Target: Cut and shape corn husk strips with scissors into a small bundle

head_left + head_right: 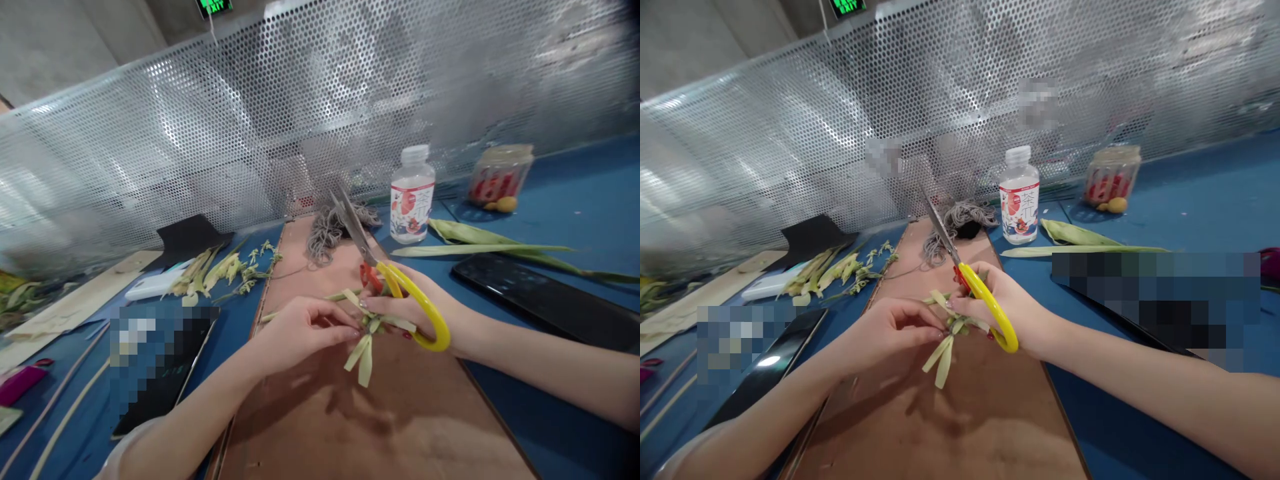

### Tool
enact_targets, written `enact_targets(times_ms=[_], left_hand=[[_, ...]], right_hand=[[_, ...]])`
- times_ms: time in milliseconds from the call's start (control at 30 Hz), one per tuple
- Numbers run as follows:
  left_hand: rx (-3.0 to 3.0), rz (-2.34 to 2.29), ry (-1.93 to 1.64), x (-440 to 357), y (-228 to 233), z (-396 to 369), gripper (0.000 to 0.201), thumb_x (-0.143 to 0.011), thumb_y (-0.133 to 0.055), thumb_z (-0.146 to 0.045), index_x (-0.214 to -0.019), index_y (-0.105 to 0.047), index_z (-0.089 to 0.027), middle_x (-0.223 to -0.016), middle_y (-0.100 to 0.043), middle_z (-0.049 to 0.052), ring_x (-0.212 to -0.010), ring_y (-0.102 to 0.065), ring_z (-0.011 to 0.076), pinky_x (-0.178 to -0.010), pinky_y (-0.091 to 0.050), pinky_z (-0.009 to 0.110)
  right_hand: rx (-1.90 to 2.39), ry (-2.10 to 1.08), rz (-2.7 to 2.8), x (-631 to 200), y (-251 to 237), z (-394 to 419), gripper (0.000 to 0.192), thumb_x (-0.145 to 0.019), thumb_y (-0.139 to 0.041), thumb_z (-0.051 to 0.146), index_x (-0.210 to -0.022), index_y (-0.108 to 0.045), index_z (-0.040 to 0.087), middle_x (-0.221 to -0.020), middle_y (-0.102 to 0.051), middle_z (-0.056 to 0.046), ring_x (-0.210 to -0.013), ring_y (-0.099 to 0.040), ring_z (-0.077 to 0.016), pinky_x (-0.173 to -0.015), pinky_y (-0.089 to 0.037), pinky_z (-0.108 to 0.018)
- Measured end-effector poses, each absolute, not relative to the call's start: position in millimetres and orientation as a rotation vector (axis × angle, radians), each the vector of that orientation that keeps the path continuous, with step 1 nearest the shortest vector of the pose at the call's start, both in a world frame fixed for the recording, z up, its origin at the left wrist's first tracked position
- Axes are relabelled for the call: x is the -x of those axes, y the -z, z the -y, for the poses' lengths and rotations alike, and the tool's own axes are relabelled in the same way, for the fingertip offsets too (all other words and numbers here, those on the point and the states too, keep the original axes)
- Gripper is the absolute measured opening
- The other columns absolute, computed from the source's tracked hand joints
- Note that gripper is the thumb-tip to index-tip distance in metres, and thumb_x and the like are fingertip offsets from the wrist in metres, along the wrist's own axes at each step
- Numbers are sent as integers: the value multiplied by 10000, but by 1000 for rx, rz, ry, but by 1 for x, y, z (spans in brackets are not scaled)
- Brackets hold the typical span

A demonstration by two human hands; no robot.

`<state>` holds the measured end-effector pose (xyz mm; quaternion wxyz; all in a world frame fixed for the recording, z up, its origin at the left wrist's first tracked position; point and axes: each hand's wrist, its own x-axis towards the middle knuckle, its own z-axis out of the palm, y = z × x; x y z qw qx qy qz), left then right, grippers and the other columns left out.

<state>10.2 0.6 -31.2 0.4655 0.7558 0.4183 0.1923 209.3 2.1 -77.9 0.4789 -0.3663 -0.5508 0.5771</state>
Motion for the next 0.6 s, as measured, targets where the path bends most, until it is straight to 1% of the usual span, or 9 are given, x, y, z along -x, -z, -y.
enact_targets(times_ms=[67, 167, 300, 367, 433, 500, 600], left_hand=[[-1893, -1123, -491, -11, 31, 1, 172, -741, -659, -348, -784, -723, -194, -811, -724, 47, -750, -642, 183, -709, -475, 276], [-1957, -1231, -540, -12, 32, 4, 154, -727, -659, -339, -740, -722, -199, -767, -717, 43, -685, -624, 176, -629, -453, 263], [-2001, -1296, -662, -12, 34, 4, 122, -703, -667, -315, -701, -715, -202, -692, -693, 17, -607, -580, 150, -572, -421, 248], [-2009, -1324, -704, -11, 36, 2, 109, -697, -672, -300, -681, -709, -200, -646, -675, 7, -575, -558, 136, -564, -413, 244], [-1980, -1338, -739, -11, 36, -1, 93, -686, -687, -280, -659, -700, -191, -624, -666, 8, -561, -552, 129, -567, -413, 242], [-1887, -1339, -799, -10, 36, -5, 76, -669, -704, -247, -639, -687, -179, -636, -673, 17, -570, -566, 130, -571, -419, 240], [-1684, -1343, -887, -8, 36, -12, 89, -641, -726, -220, -621, -663, -160, -633, -676, 30, -561, -577, 133, -544, -427, 236]], right_hand=[[895, -1436, 1314, -210, 76, -2, 290, -689, -720, 350, -822, -485, 243, -623, -531, 59, -397, -428, -80, -366, -344, -214], [897, -1461, 1276, -209, 68, -1, 307, -674, -729, 355, -808, -479, 238, -578, -495, 77, -381, -411, -73, -354, -326, -201], [1044, -1487, 1143, -209, 61, 1, 376, -638, -749, 394, -842, -487, 218, -528, -461, 93, -378, -389, -57, -341, -288, -163], [1065, -1424, 1076, -211, 62, -2, 415, -640, -747, 443, -869, -485, 216, -539, -465, 90, -402, -406, -59, -351, -302, -155], [1029, -1296, 1048, -214, 63, -5, 417, -663, -730, 475, -884, -480, 224, -591, -489, 78, -439, -434, -62, -370, -338, -158], [1004, -1208, 1004, -215, 61, -7, 395, -688, -701, 511, -860, -468, 242, -616, -486, 73, -447, -433, -68, -360, -352, -164], [1000, -1244, 941, -213, 51, 1, 398, -717, -622, 594, -751, -442, 241, -589, -453, 59, -412, -411, -88, -287, -327, -183]])
